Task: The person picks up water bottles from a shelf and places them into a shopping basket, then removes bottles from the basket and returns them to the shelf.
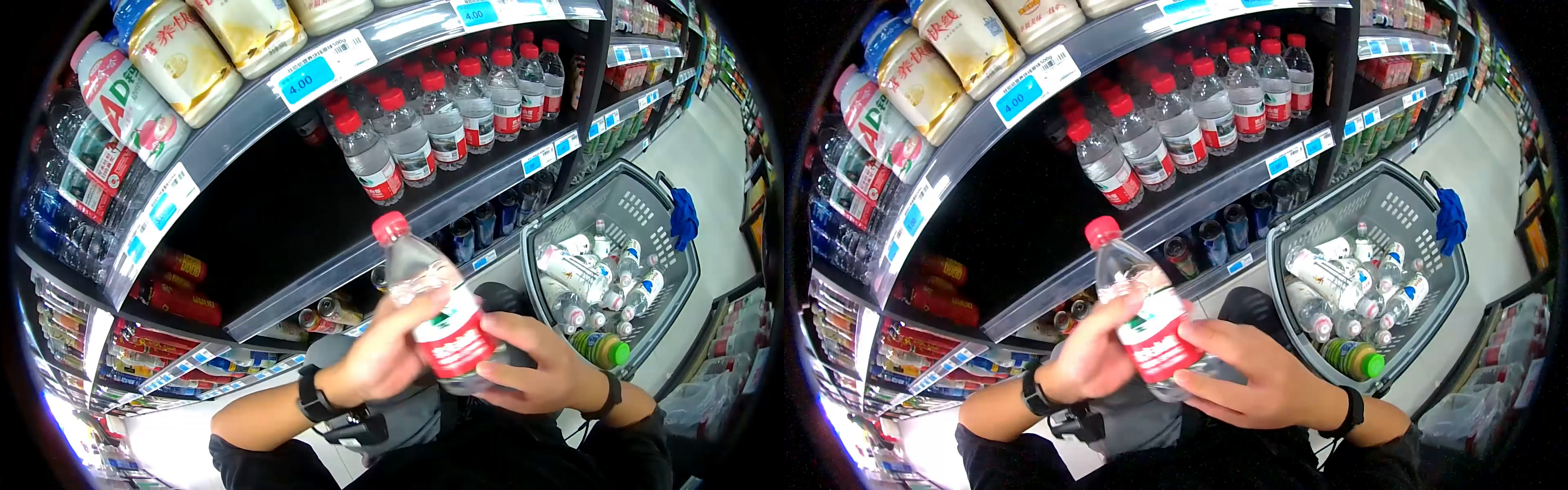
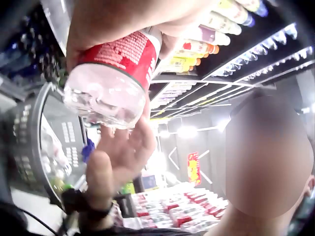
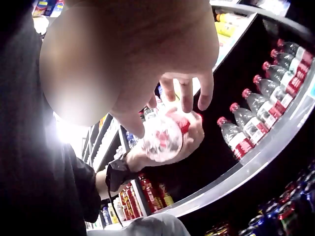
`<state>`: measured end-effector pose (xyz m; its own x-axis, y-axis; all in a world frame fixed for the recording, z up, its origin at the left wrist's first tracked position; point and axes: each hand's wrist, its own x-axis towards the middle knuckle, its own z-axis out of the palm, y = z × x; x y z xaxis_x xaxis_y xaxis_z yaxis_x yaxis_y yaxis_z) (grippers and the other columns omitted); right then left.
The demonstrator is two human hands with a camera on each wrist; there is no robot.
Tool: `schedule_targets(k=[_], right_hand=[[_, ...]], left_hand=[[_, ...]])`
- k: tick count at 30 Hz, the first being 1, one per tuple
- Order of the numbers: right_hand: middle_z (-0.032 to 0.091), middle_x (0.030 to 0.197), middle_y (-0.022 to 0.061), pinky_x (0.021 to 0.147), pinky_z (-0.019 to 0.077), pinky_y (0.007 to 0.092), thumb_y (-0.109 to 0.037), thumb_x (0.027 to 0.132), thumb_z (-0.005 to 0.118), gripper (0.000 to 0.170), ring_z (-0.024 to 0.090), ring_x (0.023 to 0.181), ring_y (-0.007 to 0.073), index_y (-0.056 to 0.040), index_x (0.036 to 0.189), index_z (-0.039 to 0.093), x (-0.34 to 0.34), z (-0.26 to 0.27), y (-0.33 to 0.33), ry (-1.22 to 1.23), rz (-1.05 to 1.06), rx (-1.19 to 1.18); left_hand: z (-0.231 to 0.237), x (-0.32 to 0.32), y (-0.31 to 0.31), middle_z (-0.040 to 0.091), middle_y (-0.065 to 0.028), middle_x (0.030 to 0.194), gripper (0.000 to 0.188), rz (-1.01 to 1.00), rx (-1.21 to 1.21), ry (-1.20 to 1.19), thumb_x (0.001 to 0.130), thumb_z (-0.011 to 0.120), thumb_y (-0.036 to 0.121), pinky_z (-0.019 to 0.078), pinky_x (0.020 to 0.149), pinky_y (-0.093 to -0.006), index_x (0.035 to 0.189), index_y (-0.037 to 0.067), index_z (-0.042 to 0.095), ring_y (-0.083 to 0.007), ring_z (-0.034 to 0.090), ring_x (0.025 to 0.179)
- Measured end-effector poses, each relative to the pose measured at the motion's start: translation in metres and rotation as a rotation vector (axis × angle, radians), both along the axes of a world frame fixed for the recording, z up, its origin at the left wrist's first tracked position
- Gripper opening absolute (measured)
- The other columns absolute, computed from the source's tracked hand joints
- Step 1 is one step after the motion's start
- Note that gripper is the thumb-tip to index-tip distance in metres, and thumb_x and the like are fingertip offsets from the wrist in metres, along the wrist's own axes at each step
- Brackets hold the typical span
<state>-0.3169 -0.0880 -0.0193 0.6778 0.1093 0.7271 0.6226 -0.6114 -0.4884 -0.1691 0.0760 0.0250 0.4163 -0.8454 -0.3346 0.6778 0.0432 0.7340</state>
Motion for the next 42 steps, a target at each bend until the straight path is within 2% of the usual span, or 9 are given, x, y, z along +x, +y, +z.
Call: schedule_targets(k=[6, 8, 13, 14, 19, 23, 32, 34, 42], right_hand=[[0.056, 0.120, 0.0118, 0.082, 0.0488, 0.0431, -0.017, 0.066, 0.082, 0.052, 0.059, 0.100, 0.0318, -0.0081, 0.112, 0.061, -0.049, -0.031, -0.038, 0.234, -0.267, -0.250], [0.055, 0.117, 0.0124, 0.091, 0.0437, 0.0477, -0.015, 0.061, 0.083, 0.058, 0.054, 0.108, 0.0339, -0.0077, 0.114, 0.060, -0.068, -0.046, -0.042, 0.431, -0.543, -0.300], [0.052, 0.121, 0.0128, 0.098, 0.0372, 0.0526, -0.013, 0.059, 0.082, 0.060, 0.048, 0.117, 0.0347, -0.0103, 0.115, 0.059, -0.090, -0.071, -0.040, 0.511, -0.661, -0.316], [0.052, 0.122, 0.0130, 0.099, 0.0366, 0.0537, -0.012, 0.059, 0.082, 0.061, 0.048, 0.118, 0.0349, -0.0115, 0.115, 0.059, -0.092, -0.076, -0.039, 0.484, -0.678, -0.346], [0.051, 0.125, 0.0122, 0.100, 0.0365, 0.0558, -0.009, 0.060, 0.078, 0.058, 0.046, 0.121, 0.0349, -0.0127, 0.116, 0.059, -0.094, -0.098, -0.046, 0.416, -0.681, -0.397], [0.051, 0.127, 0.0104, 0.098, 0.0406, 0.0535, -0.006, 0.064, 0.073, 0.051, 0.044, 0.123, 0.0353, -0.0117, 0.113, 0.061, -0.095, -0.107, -0.047, 0.408, -0.681, -0.426], [0.054, 0.123, 0.0088, 0.092, 0.0450, 0.0503, -0.005, 0.066, 0.071, 0.043, 0.045, 0.124, 0.0354, -0.0108, 0.108, 0.062, -0.093, -0.109, -0.043, 0.416, -0.726, -0.484], [0.054, 0.123, 0.0085, 0.091, 0.0452, 0.0500, -0.006, 0.067, 0.071, 0.042, 0.045, 0.124, 0.0355, -0.0109, 0.108, 0.063, -0.092, -0.108, -0.043, 0.415, -0.728, -0.486], [0.056, 0.121, 0.0079, 0.090, 0.0456, 0.0490, -0.008, 0.070, 0.071, 0.039, 0.047, 0.123, 0.0359, -0.0106, 0.108, 0.064, -0.094, -0.111, -0.043, 0.416, -0.757, -0.504]], left_hand=[[0.005, 0.070, 0.028, 0.063, -0.0141, 0.115, 0.033, 0.412, 0.017, -0.361, 0.091, 0.064, 0.019, 0.0518, 0.095, -0.0448, 0.119, 0.005, 0.051, -0.0276, 0.063, 0.107], [0.015, 0.109, 0.030, 0.064, -0.0071, 0.106, 0.028, 0.527, 0.027, -0.469, 0.088, 0.066, 0.006, 0.0527, 0.087, -0.0366, 0.114, 0.005, 0.055, -0.0187, 0.064, 0.098], [0.007, 0.201, 0.013, 0.066, -0.0052, 0.101, 0.039, 0.782, 0.350, -0.969, 0.074, 0.079, 0.003, 0.0487, 0.083, -0.0305, 0.107, 0.006, 0.060, -0.0158, 0.062, 0.094], [-0.005, 0.226, 0.013, 0.067, -0.0052, 0.099, 0.038, 0.756, 0.240, -0.991, 0.071, 0.081, 0.003, 0.0486, 0.082, -0.0311, 0.103, 0.006, 0.062, -0.0158, 0.062, 0.092], [-0.015, 0.269, -0.012, 0.068, -0.0050, 0.095, 0.037, 0.939, 0.418, -0.812, 0.068, 0.082, 0.002, 0.0502, 0.077, -0.0320, 0.100, 0.004, 0.064, -0.0168, 0.064, 0.085], [-0.039, 0.312, -0.019, 0.068, -0.0051, 0.096, 0.038, 0.882, 0.266, -0.804, 0.067, 0.083, 0.002, 0.0506, 0.074, -0.0313, 0.101, 0.004, 0.064, -0.0167, 0.065, 0.083], [-0.033, 0.311, -0.038, 0.069, -0.0074, 0.099, 0.036, 0.951, 0.419, -0.802, 0.072, 0.080, 0.002, 0.0509, 0.074, -0.0316, 0.105, 0.003, 0.066, -0.0172, 0.065, 0.086], [-0.056, 0.342, -0.032, 0.068, -0.0082, 0.100, 0.038, 0.917, 0.166, -0.954, 0.074, 0.079, 0.002, 0.0507, 0.078, -0.0313, 0.109, 0.001, 0.064, -0.0178, 0.064, 0.089], [-0.058, 0.351, -0.027, 0.064, -0.0115, 0.110, 0.045, 0.822, 0.152, -0.928, 0.078, 0.071, -0.002, 0.0486, 0.086, -0.0311, 0.120, 0.000, 0.055, -0.0184, 0.061, 0.099]])
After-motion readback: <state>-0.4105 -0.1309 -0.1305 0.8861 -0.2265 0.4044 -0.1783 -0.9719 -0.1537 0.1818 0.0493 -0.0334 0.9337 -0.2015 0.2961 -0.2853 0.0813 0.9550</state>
